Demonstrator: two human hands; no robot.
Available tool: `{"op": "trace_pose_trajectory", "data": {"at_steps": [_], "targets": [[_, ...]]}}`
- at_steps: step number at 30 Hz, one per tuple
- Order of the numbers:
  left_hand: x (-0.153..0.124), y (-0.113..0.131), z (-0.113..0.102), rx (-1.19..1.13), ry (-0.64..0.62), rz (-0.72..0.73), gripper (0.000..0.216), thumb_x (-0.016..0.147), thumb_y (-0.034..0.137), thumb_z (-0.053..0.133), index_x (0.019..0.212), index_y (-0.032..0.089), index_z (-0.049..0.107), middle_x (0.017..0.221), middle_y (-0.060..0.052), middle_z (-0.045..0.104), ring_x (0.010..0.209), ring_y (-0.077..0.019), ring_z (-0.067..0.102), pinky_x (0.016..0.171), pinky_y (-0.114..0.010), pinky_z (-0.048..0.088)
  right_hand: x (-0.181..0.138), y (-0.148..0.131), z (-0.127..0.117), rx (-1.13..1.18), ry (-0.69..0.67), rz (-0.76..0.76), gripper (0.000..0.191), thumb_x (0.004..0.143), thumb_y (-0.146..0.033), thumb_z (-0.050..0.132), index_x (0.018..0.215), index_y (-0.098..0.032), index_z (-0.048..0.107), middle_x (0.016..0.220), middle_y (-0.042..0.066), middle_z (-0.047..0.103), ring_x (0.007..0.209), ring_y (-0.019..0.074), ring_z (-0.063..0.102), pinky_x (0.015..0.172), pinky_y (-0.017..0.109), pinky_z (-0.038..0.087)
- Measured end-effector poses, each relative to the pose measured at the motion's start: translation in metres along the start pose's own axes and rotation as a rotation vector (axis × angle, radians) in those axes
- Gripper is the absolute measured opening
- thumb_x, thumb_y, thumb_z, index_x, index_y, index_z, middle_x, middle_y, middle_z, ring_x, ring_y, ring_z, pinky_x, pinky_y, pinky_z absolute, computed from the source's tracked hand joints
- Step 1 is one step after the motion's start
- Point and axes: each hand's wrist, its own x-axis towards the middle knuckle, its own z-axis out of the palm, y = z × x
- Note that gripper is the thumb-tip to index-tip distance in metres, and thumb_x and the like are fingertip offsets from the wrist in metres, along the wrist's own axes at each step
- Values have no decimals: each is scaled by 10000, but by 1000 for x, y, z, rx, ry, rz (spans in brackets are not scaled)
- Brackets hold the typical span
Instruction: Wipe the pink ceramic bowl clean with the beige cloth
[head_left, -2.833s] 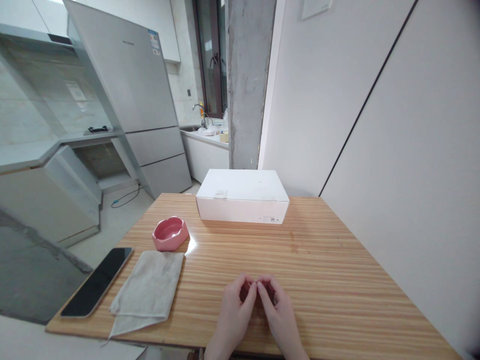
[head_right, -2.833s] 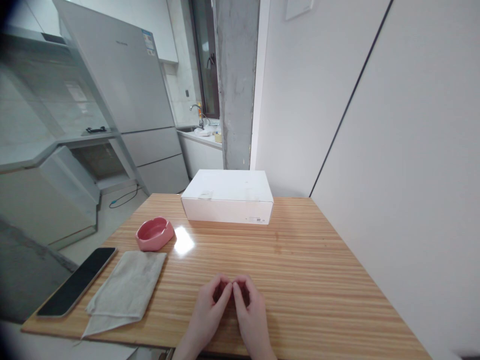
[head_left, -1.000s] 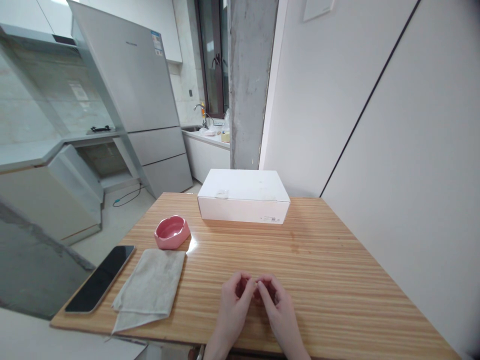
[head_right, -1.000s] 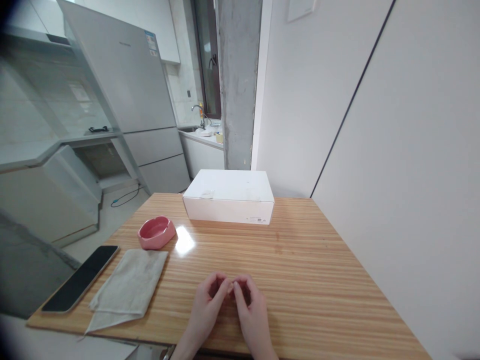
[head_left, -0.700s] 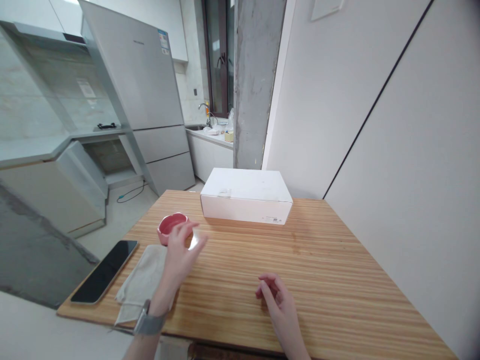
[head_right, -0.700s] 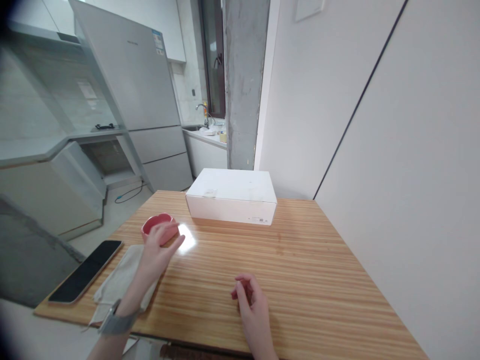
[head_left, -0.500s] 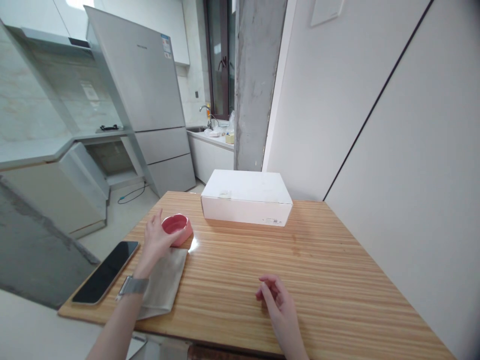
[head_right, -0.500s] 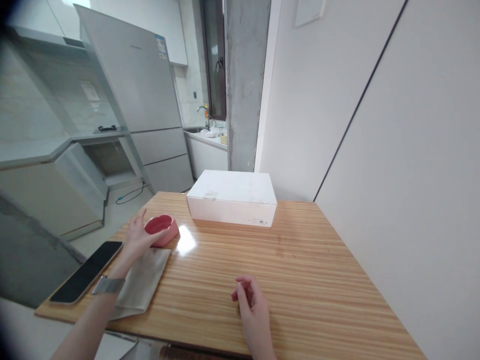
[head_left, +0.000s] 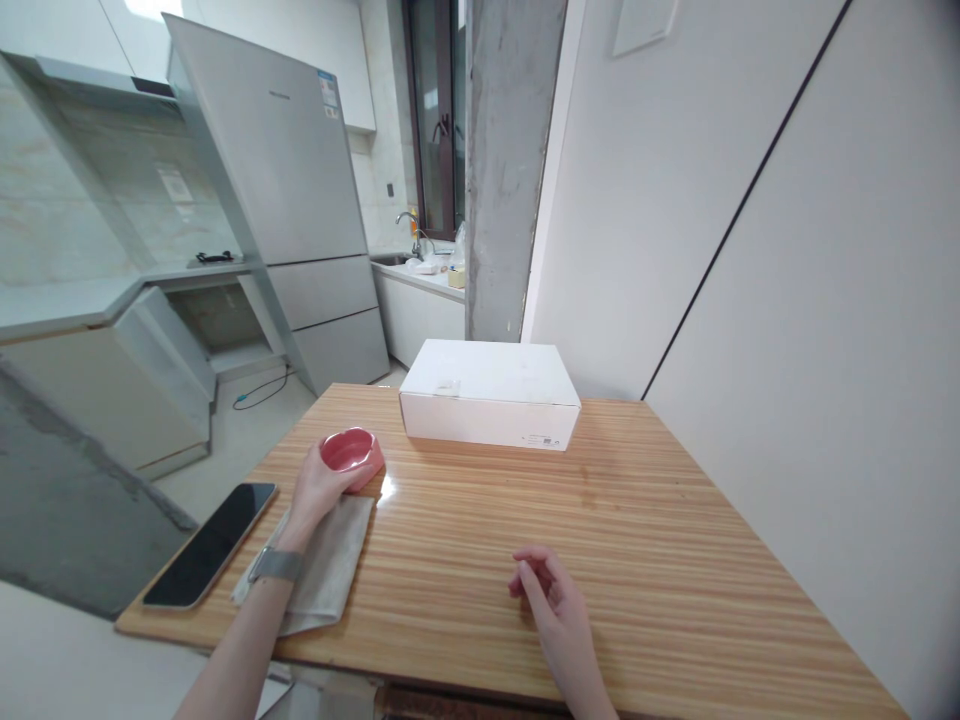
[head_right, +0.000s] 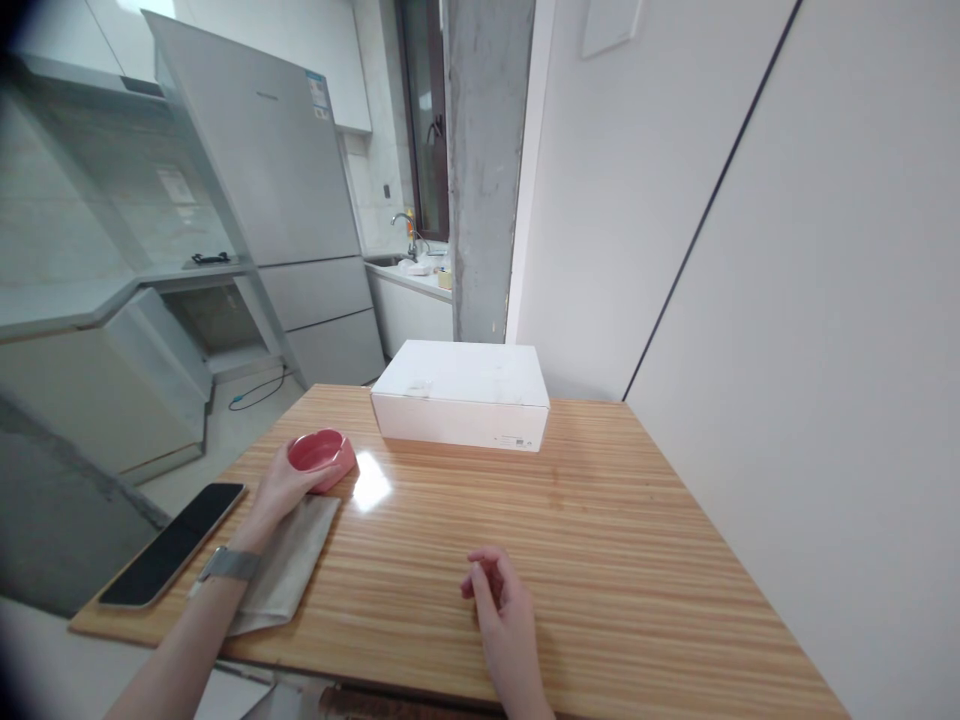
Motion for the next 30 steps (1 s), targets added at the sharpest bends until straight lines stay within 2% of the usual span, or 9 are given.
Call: {"op": "trace_pose_trajectory", "data": {"at_steps": [5, 10, 13, 15, 19, 24, 30], "targets": [[-11, 20, 12, -5, 20, -16, 800, 532, 482, 828, 1203, 151, 545, 1133, -122, 681, 1030, -304, 645, 885, -422, 499, 1, 2, 0, 5, -10, 4, 312, 865, -507, 592, 928, -203, 620, 689, 18, 627, 682, 191, 620, 664, 309, 488], [-34, 57, 42, -129, -38, 26, 845, 509, 407, 851, 1250, 165, 525, 1145, -109, 675, 1063, -298, 632, 920, -432, 486, 1, 4, -1, 4, -18, 13, 306, 879, -500, 575, 948, -205, 614, 703, 19, 623, 695, 190, 612, 671, 309, 479], [-53, 85, 63, -228, -125, 74, 776, 505, 334, 864, 1209, 203, 565, 1114, -75, 688, 1014, -261, 646, 882, -386, 501, 0, 3, -1, 7, -10, 23, 309, 877, -503, 578, 951, -205, 617, 696, 18, 619, 692, 190, 607, 668, 308, 475], [-66, 103, 77, -293, -226, 148, 700, 540, 299, 842, 1183, 208, 581, 1098, -56, 691, 984, -237, 653, 866, -368, 505, 0, 3, 0, 11, -14, 23, 309, 873, -505, 582, 945, -207, 619, 687, 16, 615, 686, 190, 604, 662, 306, 473], [-87, 129, 102, -353, -360, 196, 719, 519, 292, 851, 1177, 207, 577, 1134, -65, 673, 1015, -232, 639, 897, -356, 487, 1, 3, 0, 36, -22, 24, 301, 872, -504, 585, 942, -213, 616, 699, 14, 618, 688, 187, 609, 658, 300, 476], [-97, 137, 124, -349, -397, 205, 727, 510, 318, 859, 1170, 211, 574, 1137, -70, 659, 1028, -233, 624, 912, -351, 463, 1, 7, -1, 46, -27, 22, 287, 876, -496, 586, 947, -218, 607, 697, 8, 620, 688, 182, 607, 656, 293, 472], [-96, 131, 132, -339, -414, 229, 769, 516, 321, 859, 1212, 218, 551, 1188, -73, 635, 1082, -233, 603, 946, -360, 446, 0, 10, -1, 51, -29, 30, 291, 888, -497, 570, 959, -216, 597, 705, 6, 615, 694, 181, 608, 662, 292, 471]]}}
